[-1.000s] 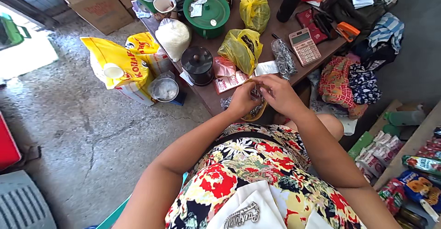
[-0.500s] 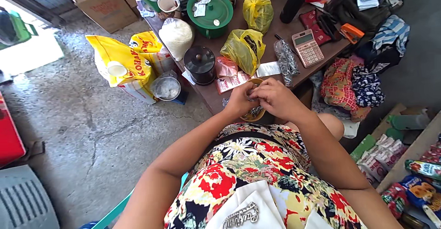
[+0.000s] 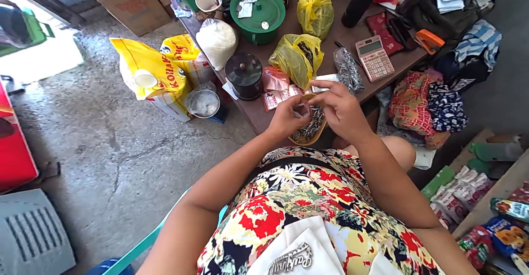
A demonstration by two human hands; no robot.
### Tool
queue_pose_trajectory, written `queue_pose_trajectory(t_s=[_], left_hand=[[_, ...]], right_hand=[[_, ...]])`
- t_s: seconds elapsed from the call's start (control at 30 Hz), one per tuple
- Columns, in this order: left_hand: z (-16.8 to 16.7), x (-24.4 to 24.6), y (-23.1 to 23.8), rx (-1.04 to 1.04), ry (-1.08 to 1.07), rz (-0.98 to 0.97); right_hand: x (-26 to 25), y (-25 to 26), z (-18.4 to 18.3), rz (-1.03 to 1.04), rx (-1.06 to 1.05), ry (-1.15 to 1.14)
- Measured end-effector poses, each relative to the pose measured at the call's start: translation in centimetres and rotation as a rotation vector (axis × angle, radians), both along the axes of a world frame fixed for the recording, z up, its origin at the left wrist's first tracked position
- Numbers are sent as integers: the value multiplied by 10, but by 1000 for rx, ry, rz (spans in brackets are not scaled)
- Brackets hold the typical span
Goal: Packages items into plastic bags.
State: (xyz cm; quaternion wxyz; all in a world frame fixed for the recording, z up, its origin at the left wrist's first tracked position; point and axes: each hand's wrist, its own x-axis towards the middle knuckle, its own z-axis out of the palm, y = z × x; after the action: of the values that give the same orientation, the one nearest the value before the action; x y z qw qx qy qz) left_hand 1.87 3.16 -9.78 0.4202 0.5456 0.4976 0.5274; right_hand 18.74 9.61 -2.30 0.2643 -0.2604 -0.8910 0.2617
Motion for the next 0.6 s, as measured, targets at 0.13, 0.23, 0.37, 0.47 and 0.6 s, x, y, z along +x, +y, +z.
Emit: queue_pose_trajectory(t_s=[0.13, 0.23, 0.37, 0.47, 0.6], left_hand=[[1, -4, 0, 5, -13, 20], [2, -4, -1, 3, -3, 30], [3, -4, -2, 4, -7, 23], [3, -6, -3, -14, -23, 24], [-1, -4, -2, -8, -32, 24]], right_hand=[[-3, 13, -50, -186, -198, -257], [-15, 2, -112, -123, -265, -455], [-24, -17, -151, -98, -207, -592], [-21, -11, -143, -73, -179, -595], [-14, -5, -139, -139, -167, -483]])
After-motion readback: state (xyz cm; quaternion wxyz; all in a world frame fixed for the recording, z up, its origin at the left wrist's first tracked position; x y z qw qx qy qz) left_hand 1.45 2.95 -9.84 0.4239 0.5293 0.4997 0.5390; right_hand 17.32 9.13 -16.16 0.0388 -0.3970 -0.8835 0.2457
